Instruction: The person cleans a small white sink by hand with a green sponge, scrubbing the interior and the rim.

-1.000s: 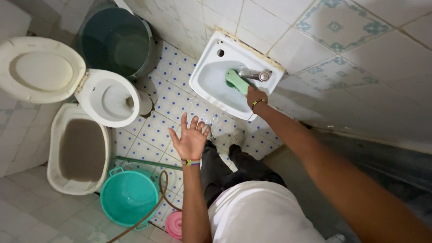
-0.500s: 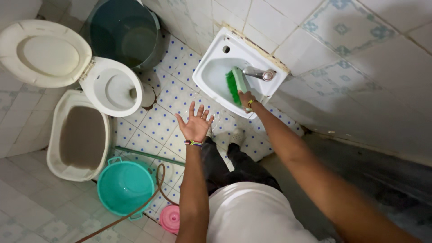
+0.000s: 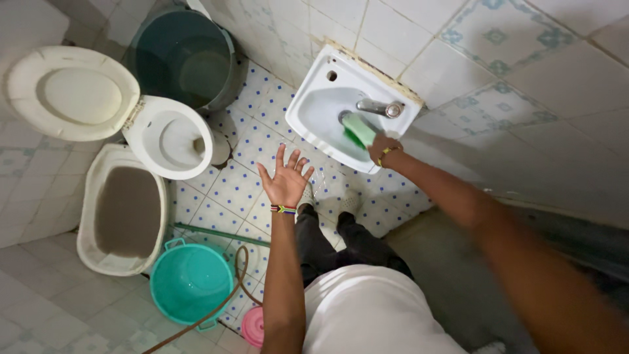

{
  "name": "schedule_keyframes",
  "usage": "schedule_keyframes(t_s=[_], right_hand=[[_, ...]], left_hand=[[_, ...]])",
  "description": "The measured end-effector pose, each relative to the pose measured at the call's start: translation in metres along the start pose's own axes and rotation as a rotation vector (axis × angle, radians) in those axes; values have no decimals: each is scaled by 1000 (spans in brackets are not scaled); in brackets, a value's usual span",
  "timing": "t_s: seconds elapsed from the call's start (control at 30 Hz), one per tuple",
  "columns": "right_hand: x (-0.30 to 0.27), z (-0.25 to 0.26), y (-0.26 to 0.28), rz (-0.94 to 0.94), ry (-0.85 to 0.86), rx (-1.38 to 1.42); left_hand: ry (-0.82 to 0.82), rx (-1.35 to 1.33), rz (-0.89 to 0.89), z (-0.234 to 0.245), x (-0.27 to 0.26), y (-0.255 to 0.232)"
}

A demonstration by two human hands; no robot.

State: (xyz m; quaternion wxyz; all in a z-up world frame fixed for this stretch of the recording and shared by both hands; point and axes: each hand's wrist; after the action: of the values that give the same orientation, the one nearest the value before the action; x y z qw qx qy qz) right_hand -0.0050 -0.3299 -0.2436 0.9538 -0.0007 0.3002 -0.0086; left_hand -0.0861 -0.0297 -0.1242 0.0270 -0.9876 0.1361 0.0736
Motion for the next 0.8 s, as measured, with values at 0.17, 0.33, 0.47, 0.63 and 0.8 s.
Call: schedule_keyframes(t_s=[0.17,0.33,0.47,0.63,0.8], right_hand=[[-2,13,4,-13,4,-18],[38,-5,38,-103,-193,102],[31,-29,44,-117,-154,101],[13,-21,53,-297,94,-132],[40,-13,39,-164,-71,-72]], left_hand=[[26,-2,-13,-5,7,-5],[18,78,3,-18,3,-7],[36,66,-21,-23,0,-12],[4,70,-64,-24,-3,-14],[12,83,-80,-25,-5,-18]])
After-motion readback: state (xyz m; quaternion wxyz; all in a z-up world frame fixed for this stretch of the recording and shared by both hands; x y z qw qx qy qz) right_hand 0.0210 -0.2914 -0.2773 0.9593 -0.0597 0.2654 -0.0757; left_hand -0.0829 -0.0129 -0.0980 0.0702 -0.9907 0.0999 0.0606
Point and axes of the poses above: each hand's wrist, its own x-axis towards the middle knuckle, its own z-axis out of the back of the hand, y = z × x, and after that the axes turned 7 degrees about -x, right-handed
